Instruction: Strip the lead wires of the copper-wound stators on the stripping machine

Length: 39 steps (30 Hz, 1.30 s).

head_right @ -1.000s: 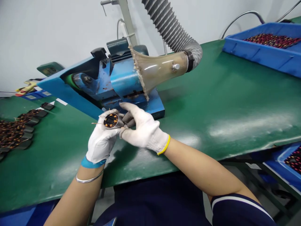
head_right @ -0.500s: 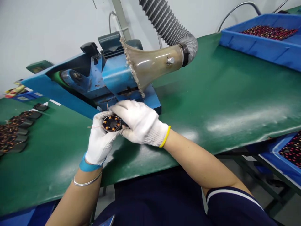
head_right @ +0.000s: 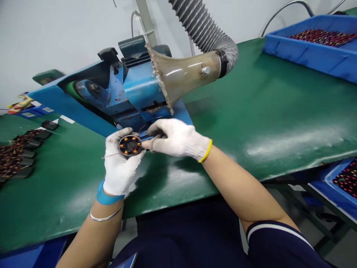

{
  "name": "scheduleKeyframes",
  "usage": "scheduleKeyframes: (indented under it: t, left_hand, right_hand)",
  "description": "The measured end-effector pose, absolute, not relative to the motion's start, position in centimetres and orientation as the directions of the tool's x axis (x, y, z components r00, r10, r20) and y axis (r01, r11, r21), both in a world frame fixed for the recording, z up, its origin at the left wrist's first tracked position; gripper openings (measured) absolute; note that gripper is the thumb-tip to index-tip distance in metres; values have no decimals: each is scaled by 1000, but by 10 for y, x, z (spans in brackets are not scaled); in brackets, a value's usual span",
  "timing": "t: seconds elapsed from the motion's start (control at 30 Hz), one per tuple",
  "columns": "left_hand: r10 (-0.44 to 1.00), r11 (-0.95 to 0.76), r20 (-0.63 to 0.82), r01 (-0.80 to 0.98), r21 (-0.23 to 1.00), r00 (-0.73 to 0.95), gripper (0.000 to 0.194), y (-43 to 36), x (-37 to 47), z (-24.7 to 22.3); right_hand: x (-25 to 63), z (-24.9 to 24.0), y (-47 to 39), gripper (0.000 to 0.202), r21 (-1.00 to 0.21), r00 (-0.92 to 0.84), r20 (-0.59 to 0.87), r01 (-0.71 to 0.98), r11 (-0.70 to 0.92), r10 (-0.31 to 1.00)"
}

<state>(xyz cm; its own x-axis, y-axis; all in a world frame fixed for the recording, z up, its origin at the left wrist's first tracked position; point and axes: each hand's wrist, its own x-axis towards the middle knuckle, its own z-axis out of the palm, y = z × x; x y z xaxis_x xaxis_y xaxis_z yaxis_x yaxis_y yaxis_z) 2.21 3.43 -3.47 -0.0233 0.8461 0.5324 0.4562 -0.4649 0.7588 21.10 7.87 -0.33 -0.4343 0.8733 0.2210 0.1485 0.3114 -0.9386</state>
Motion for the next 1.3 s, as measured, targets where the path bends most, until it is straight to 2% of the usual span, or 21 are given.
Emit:
scheduleKeyframes:
  t: [0.13,0.23,0.3,0.37,0.43,0.5,0.57,0.67,0.73,0.77,0.83,0.9,1.1,1.3]
  left_hand:
    - [821,-487,569,569,663,40,48,32,25,-35]
    - [803,-491,594,612,620,42,48,32,27,-36]
    - [798,-490,601,624,609,40,49,33,28,-37]
    - [806,-474,592,628,617,26,50,33,30,-38]
    - [823,-460,567,616,640,25,51,33,33,-39]
    - [845,-451,534,592,668,40,51,31,36,-40]
    - [863,-433,504,571,698,38,53,28,39,-40]
    - [878,-390,479,549,739,-21,56,29,46,-38]
    - [879,-365,471,522,771,-81,59,33,53,-34]
    - [878,-354,466,505,788,-111,60,36,56,-32]
    - [879,-333,448,462,822,-164,58,45,63,-28]
    - [886,-319,423,410,854,-191,54,53,69,-26]
    - [868,-334,439,385,861,-230,47,72,77,-17]
    - [837,-331,495,505,797,-234,42,80,81,-9]
  right_hand:
    - [195,-12,78,12,-964,-370,260,-41,264,892]
    - [198,-12,86,10,-967,-150,183,-208,151,972]
    - [202,-11,90,11,-957,-7,137,-261,130,991]
    - [202,-12,89,9,-973,-55,135,-196,122,989]
    - [198,-13,85,10,-987,-213,134,-121,110,968]
    - [193,-15,82,9,-985,-284,125,-150,85,951]
    - [192,-14,84,7,-963,-191,114,-261,61,975]
    - [198,-11,92,5,-915,72,88,-389,109,994]
    - [201,-10,95,6,-932,151,89,-335,136,985]
    - [202,-11,94,6,-956,129,104,-260,135,986]
    - [199,-13,89,14,-987,-3,132,-89,131,991]
    - [194,-16,82,26,-986,-118,167,4,169,979]
    - [186,-25,79,46,-963,-90,269,-42,266,959]
    - [187,-31,86,42,-956,-85,287,-79,281,954]
